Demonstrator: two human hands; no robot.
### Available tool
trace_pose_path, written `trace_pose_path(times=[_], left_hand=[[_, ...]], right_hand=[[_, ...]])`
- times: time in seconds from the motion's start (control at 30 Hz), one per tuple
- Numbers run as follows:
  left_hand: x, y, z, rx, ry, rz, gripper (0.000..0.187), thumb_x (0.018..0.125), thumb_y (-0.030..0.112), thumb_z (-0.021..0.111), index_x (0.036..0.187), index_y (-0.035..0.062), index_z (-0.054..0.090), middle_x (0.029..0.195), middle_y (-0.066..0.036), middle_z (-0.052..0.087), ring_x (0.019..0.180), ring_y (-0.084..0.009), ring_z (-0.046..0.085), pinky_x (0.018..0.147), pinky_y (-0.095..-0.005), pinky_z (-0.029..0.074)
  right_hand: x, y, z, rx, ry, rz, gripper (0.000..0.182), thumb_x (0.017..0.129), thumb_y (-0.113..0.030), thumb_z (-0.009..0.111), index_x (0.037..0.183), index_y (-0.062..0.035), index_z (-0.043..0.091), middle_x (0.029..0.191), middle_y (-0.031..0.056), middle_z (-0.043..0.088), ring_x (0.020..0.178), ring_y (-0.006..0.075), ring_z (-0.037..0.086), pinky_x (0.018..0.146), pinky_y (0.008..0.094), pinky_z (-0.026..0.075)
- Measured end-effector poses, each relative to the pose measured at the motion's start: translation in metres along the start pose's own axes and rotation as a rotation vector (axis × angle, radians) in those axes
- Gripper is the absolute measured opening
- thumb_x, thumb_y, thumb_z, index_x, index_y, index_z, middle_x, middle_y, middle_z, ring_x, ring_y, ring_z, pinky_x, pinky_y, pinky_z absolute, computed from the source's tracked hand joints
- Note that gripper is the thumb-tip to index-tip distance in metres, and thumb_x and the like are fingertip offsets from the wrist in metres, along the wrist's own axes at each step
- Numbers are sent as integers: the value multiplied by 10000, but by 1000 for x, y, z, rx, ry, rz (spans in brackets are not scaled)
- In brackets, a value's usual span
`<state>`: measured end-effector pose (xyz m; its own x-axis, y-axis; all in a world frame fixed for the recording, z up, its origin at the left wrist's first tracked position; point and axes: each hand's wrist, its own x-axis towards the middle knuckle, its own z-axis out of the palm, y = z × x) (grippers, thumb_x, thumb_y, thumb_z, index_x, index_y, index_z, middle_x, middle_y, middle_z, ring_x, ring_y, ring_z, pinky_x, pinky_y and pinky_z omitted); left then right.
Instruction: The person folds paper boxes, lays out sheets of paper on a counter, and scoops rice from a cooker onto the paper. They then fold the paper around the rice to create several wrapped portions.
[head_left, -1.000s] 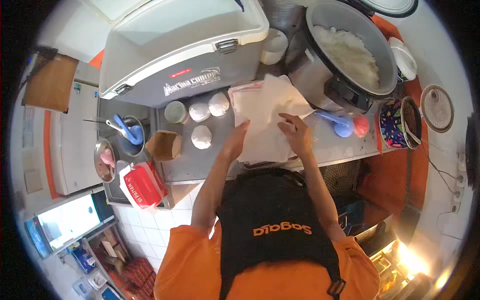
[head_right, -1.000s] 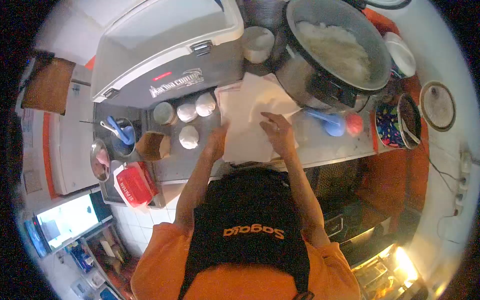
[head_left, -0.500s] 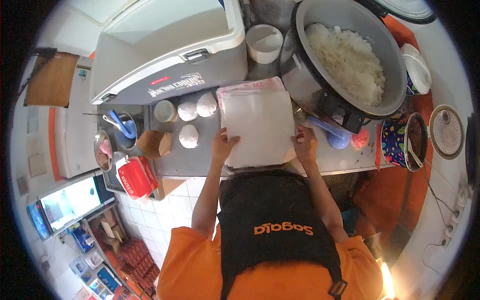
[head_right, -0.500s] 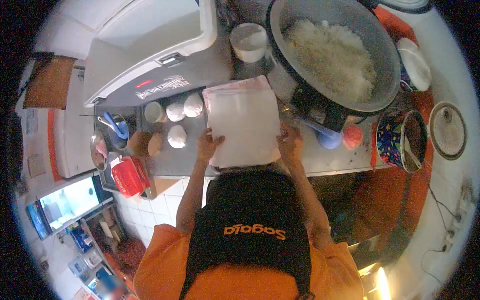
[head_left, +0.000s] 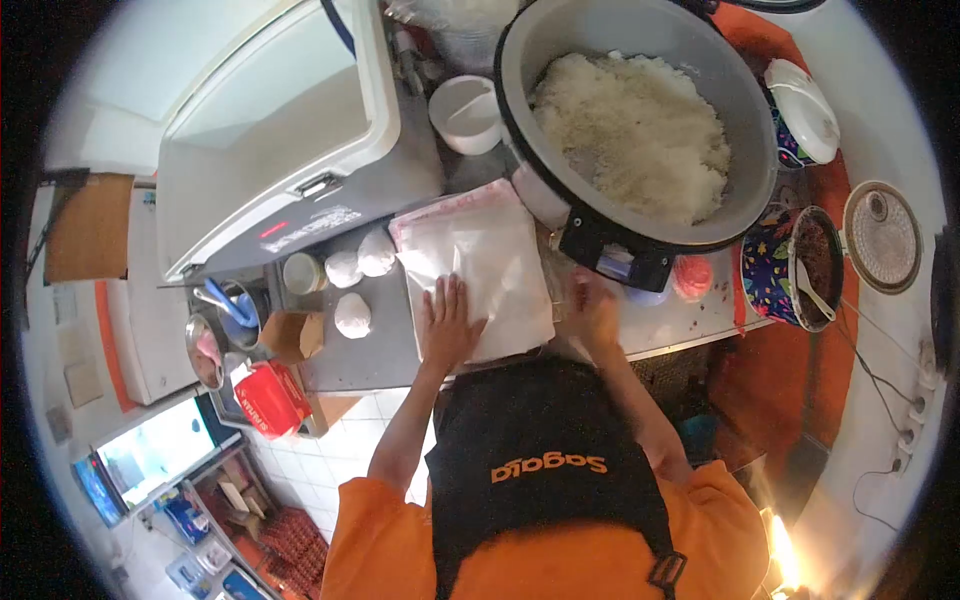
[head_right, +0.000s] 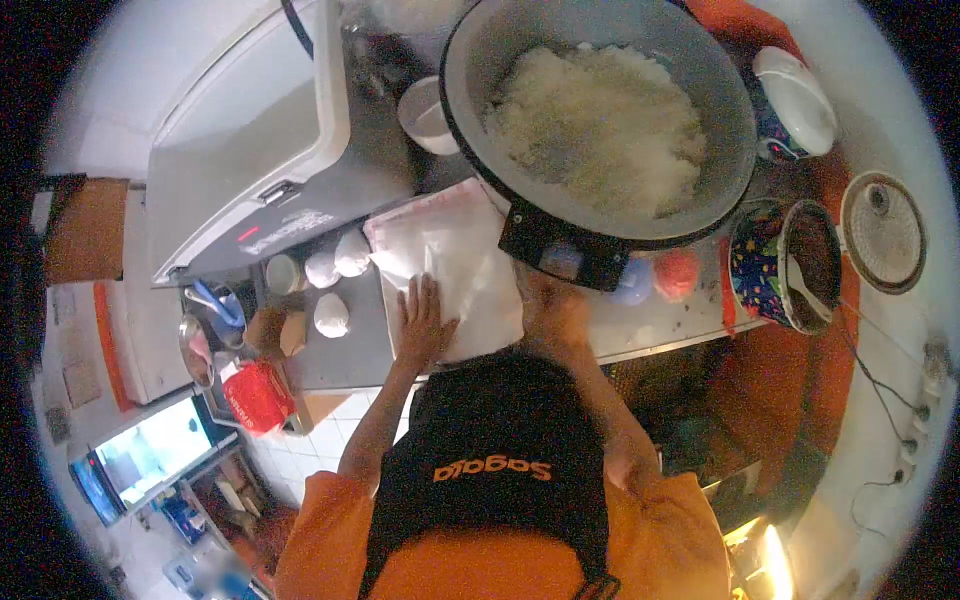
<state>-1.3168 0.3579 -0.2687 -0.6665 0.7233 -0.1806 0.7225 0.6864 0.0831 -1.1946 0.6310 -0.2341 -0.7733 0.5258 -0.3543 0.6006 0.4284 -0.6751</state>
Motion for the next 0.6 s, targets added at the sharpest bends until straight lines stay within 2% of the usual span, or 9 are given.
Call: trace_pose_path(times=[0.07, 0.1, 0.17, 0.23, 0.3, 0.4, 0.43, 0.47, 0.6], left_hand=[[0, -5, 4, -15, 3, 11, 848, 995, 554, 461, 1540, -71, 283, 1649, -219, 209, 1542, -407, 113, 1229, -597, 76], [3, -2, -6, -113, 34, -14, 788, 979, 493, 543, 1509, -57, 350, 1625, -228, 258, 1538, -407, 134, 1229, -602, 76], [10, 0, -35, -265, 130, -21, 717, 956, 419, 606, 1469, -39, 404, 1601, -225, 303, 1531, -406, 163, 1227, -607, 86], [26, 4, -63, -371, 300, -4, 546, 890, 223, 712, 1358, 14, 522, 1495, -203, 466, 1459, -390, 351, 1215, -591, 200], [44, 0, -68, -488, 357, 55, 473, 872, 155, 717, 1304, 32, 568, 1423, -178, 546, 1383, -369, 453, 1184, -569, 284], [63, 2, -89, -542, 465, 70, 355, 846, 58, 714, 1195, 57, 644, 1300, -143, 648, 1243, -337, 590, 1097, -523, 425], [63, 2, -91, -586, 473, 48, 344, 849, 56, 711, 1187, 57, 650, 1298, -143, 649, 1242, -337, 591, 1086, -521, 434], [65, 2, -96, -631, 477, 26, 332, 851, 55, 707, 1180, 58, 655, 1296, -142, 650, 1240, -337, 592, 1076, -520, 444], [82, 36, -167, -749, 653, 121, 407, 838, 206, 749, 1195, 41, 643, 1288, -155, 656, 1265, -382, 566, 1073, -509, 442]], right_hand=[[13, 3, -19, 211, 362, 95, 324, 906, -142, 643, 1224, -78, 648, 1089, 260, 680, 968, 392, 672, 822, 492, 534], [26, -3, -13, 426, 740, 1, 322, 907, -152, 648, 1220, -76, 645, 1037, 271, 687, 916, 393, 684, 774, 490, 536], [31, 20, -18, 391, 881, -55, 308, 895, -194, 679, 1172, -66, 639, 921, 259, 694, 829, 410, 691, 707, 500, 537], [2, 79, -38, -80, 402, 37, 314, 868, -258, 730, 1082, -49, 632, 795, 214, 694, 763, 445, 681, 667, 524, 535], [-33, 29, -71, 129, 478, 123, 278, 869, -231, 731, 1047, -38, 639, 805, 220, 695, 802, 444, 687, 689, 497, 539], [-98, 9, -121, 146, 459, 227, 359, 868, -205, 752, 1143, -47, 582, 904, 138, 645, 808, 238, 615, 767, 390, 521], [-122, 0, -150, 224, 403, 377, 395, 885, -184, 732, 1200, -45, 538, 988, 139, 606, 881, 268, 603, 808, 397, 508], [-139, -2, -180, -265, 522, -5, 311, 931, -98, 643, 1198, -58, 488, 1104, 133, 544, 867, 216, 603, 771, 387, 524], [-157, -47, -284, 149, 714, 120, 480, 1010, -122, 546, 1434, 22, 372, 1366, 177, 482, 1214, 230, 507, 1032, 376, 443]])
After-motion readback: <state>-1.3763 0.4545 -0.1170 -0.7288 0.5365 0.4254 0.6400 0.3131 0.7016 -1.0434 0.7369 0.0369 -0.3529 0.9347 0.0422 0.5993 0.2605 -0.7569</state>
